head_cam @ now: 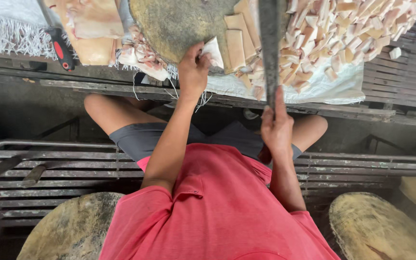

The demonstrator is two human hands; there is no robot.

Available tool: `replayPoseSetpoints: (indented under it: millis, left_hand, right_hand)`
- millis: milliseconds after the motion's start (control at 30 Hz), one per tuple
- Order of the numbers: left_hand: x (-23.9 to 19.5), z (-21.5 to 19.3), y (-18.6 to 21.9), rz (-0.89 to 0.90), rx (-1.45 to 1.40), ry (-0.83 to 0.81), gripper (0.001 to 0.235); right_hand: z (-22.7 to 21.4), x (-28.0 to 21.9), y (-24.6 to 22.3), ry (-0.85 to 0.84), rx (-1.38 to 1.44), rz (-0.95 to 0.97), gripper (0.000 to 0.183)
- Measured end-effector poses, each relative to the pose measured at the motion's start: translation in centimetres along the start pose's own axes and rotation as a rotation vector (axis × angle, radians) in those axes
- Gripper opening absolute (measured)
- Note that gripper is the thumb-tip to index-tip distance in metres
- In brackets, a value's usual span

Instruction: The person sits cross-legged and uses a large knife to slice a slab of pork belly into thin strips on a round wooden cutting board. The cut strips are pushed onto a white sack to the right, accumulating into a pile.

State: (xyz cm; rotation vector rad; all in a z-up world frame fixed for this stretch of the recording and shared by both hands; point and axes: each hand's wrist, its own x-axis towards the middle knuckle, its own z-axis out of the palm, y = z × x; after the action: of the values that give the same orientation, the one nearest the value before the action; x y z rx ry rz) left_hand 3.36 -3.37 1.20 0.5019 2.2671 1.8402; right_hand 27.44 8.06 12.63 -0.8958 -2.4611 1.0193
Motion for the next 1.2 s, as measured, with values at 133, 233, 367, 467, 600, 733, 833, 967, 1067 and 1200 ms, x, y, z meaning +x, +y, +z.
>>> replayPoseSetpoints:
  millis: [133, 233, 367, 467, 600, 733, 833, 967, 1067, 1200]
  left_hand:
    - [-0.7, 0.8, 2.0, 0.126, 0.187, -0.056, 0.065]
    - [0.3, 1.3, 4.2, -0.147, -0.020, -0.155, 0.088]
    - [1.8, 2.3, 6.3, -0.131, 0.148, -0.269, 0.096]
    - [2.2, 3.7, 6.6, -0.114, 0.141, -0.257, 0.103]
    - [1.7, 4.4, 5.7, -0.172, 0.082, -0.142, 0.099]
    - [1.1, 4.6, 5.7, -0.089, 0.000, 0.036, 0.089]
    - [1.6, 4.0, 6.0, -0.156, -0.494, 0.009, 0.079]
    - [2.2, 3.9, 4.2, -0.625, -0.928, 0.048, 0.055]
    - [3.0, 2.7, 1.4, -0.554, -1.281, -0.009, 0.044]
    - [3.2, 1.9, -0.1, -0.498, -1.217, -0.019, 0.044]
  right_hand:
    - [-1.7, 2.1, 2.3, -0.009, -0.171, 0.106, 0.058]
    - [-2.3, 3.0, 3.8, -0.077, -0.216, 0.062, 0.059]
    - [-3.5, 2.9, 4.4, -0.175, -0.232, 0.053, 0.061]
    - [-3.6, 2.8, 4.7, -0.226, -0.220, -0.029, 0.062]
    - [-2.5, 1.6, 4.6, -0.197, -0.108, -0.208, 0.063]
    - [-2.4, 0.8, 3.7, -0.212, -0.129, -0.196, 0.063]
    - [-2.6, 0.0, 2.3, -0.204, -0.162, -0.225, 0.061]
    - [-2.3, -1.1, 0.3, -0.154, -0.117, -0.353, 0.059]
    - [-1.8, -1.5, 0.0, -0.172, 0.034, -0.216, 0.062]
    - [0.2, -0.1, 1.1, -0.276, 0.521, 0.102, 0.070]
